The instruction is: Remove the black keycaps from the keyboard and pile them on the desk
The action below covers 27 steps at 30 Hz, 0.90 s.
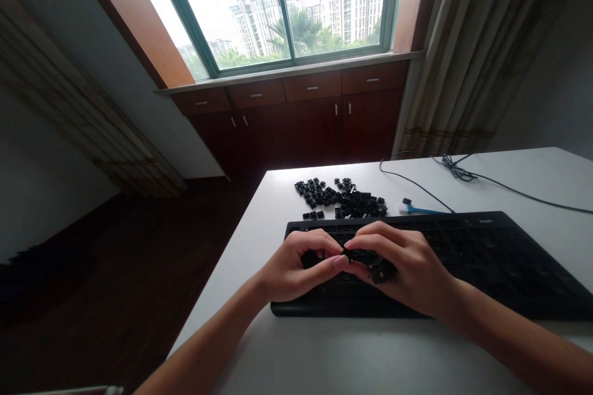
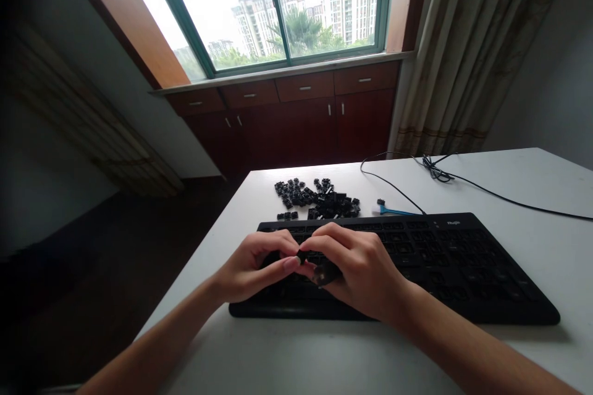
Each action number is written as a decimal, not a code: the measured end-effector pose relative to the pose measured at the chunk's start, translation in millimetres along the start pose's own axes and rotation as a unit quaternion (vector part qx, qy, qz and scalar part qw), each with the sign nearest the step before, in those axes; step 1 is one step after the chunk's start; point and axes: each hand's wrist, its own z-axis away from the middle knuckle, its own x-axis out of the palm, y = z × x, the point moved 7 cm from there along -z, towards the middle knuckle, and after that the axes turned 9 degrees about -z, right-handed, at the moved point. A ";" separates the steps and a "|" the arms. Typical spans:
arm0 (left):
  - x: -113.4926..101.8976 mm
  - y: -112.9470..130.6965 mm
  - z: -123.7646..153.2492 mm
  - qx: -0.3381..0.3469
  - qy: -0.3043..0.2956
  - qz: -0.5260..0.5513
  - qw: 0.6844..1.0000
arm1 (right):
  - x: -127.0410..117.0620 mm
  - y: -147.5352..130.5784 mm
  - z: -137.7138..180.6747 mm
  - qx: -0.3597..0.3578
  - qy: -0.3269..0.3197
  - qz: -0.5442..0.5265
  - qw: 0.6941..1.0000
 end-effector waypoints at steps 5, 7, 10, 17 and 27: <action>-3.7 4.9 2.2 0.042 -0.060 0.014 0.997 | 11.0 -10.6 3.3 -0.022 -0.028 -0.016 0.999; -5.4 5.0 3.3 0.042 -0.088 0.027 0.995 | 14.8 -16.1 4.5 -0.021 -0.026 -0.027 0.999; -5.2 7.0 4.0 0.056 -0.128 0.038 0.989 | 17.9 -26.4 5.2 -0.042 -0.010 -0.049 0.998; 0.8 3.9 6.6 0.080 -0.194 0.105 0.972 | 19.3 -37.9 6.2 -0.086 0.012 -0.071 0.994; 9.0 2.2 12.9 0.077 -0.244 0.146 0.956 | 23.6 -47.1 7.5 -0.113 -0.016 -0.071 0.991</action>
